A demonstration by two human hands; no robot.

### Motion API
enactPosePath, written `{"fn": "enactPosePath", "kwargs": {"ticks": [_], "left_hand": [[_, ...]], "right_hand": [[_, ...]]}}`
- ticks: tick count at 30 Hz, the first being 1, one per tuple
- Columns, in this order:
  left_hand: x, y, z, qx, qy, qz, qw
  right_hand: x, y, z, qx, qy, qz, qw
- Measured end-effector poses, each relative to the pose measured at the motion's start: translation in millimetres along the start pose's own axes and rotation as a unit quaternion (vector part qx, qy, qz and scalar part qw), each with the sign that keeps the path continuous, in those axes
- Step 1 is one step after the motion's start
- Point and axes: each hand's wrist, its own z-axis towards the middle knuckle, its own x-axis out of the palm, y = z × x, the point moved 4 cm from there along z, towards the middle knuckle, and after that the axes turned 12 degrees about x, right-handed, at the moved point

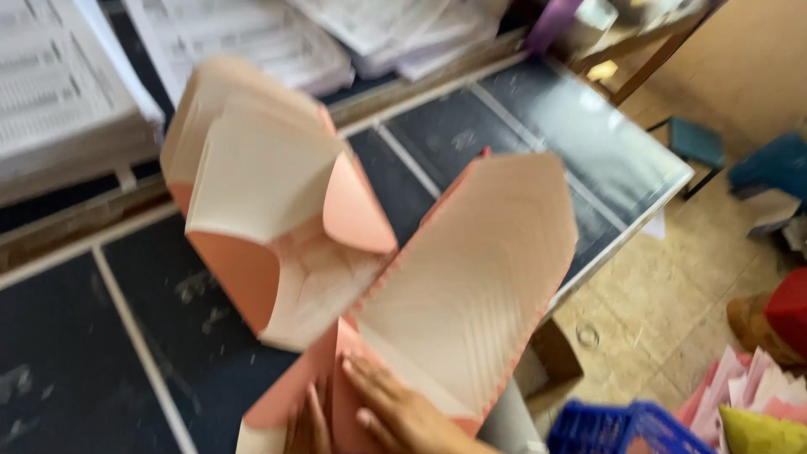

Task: The person folds a stack of pink and white paper sheets on a table. They use a red tool to crease the folds and a brush to smooth the paper. The person then stacks the folded sheets and places them on the table.

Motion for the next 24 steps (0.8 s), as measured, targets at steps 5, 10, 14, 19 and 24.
{"fn": "enactPosePath", "kwargs": {"ticks": [5,10,14,19,24], "left_hand": [[-116,-9,84,-0.042,-0.045,-0.211,0.976],[-172,16,155,0.022,-0.022,-0.376,0.926],[-162,16,219,-0.042,0.081,-0.629,0.772],[-128,13,209,0.073,0.002,-0.572,0.817],[-143,-11,192,0.309,-0.137,-0.331,0.881]], "right_hand": [[19,11,-1,-0.063,-0.106,-0.179,0.976],[22,18,-1,-0.099,-0.162,-0.196,0.962],[2,27,-7,-0.098,-0.163,-0.065,0.980],[-48,8,-18,-0.067,-0.161,0.114,0.978],[-120,-29,-26,0.035,-0.416,-0.190,0.889]]}}
